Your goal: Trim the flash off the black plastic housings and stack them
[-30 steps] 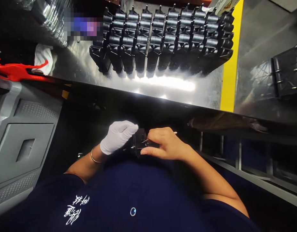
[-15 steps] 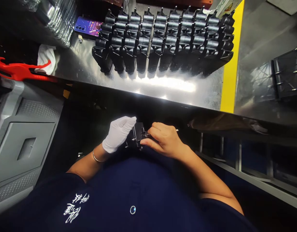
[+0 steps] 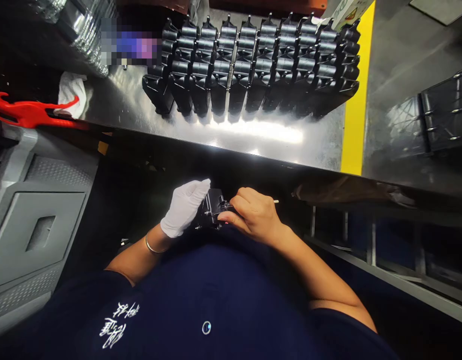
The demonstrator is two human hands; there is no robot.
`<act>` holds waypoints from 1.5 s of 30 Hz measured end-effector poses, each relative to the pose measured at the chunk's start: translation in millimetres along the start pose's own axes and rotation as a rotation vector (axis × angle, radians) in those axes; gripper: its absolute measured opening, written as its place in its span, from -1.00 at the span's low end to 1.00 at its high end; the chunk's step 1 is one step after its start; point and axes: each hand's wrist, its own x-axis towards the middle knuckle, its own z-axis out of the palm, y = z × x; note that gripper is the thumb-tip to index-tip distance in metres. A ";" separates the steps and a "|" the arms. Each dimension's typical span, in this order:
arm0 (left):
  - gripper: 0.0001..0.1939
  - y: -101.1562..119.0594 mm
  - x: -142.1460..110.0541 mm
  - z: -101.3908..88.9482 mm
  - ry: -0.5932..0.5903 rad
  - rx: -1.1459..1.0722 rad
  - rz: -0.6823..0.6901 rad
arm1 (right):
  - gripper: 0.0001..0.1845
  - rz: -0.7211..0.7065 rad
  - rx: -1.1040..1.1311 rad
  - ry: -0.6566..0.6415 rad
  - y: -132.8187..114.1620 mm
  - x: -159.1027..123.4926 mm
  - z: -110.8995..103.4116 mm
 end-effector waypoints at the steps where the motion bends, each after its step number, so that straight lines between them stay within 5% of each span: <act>1: -0.56 -0.2 0.3 0.0 0.005 0.006 -0.001 | -0.52 -0.003 -0.004 -0.005 -0.1 0.2 0.2; 9: -0.53 -0.9 2.6 0.1 0.001 0.021 -0.031 | -0.50 -0.005 0.515 -0.327 7.2 -2.4 -5.4; 13: -0.53 2.7 8.2 0.3 0.023 -0.017 -0.050 | -0.56 0.081 0.534 -0.153 7.6 -0.7 -10.1; 19: -0.56 3.7 13.6 -1.2 -0.042 -0.027 -0.100 | -0.77 0.129 0.095 0.156 3.1 -2.5 4.6; 34: -0.58 3.2 14.0 -1.2 -0.059 -0.033 -0.192 | -0.82 0.096 -0.137 0.173 4.1 -4.3 11.2; 45: -0.60 5.4 13.0 0.0 -0.029 -0.068 -0.256 | -0.82 0.124 -0.090 0.175 1.8 -4.8 14.2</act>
